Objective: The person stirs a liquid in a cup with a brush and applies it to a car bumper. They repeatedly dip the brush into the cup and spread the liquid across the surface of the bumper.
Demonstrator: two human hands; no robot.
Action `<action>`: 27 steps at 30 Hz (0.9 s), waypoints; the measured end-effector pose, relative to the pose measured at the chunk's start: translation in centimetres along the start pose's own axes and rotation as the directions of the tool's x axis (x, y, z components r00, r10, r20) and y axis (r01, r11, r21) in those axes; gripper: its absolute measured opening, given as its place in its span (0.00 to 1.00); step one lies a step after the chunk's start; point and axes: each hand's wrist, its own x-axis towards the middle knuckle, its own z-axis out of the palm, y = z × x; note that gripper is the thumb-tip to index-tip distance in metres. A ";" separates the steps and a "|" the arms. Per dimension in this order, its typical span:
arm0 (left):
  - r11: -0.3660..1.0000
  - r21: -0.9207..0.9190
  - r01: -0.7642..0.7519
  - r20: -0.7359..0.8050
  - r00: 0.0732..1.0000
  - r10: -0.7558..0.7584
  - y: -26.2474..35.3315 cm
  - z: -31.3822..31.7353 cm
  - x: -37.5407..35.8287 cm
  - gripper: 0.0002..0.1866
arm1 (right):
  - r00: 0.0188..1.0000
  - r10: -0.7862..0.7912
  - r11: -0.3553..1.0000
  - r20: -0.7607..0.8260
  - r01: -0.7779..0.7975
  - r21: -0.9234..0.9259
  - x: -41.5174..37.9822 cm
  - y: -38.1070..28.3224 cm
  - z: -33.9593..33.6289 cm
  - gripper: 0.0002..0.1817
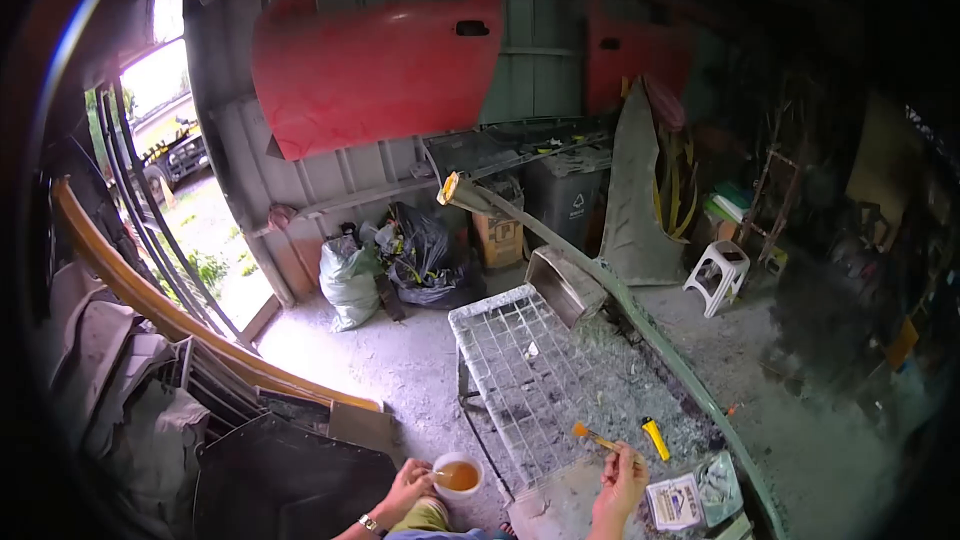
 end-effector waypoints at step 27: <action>0.983 -0.061 -0.170 -0.051 0.985 0.167 23.5 -29.7 50.9 0.15 | 0.413 -0.347 0.005 0.842 0.899 -0.439 19.7 17.1 59.5 0.16</action>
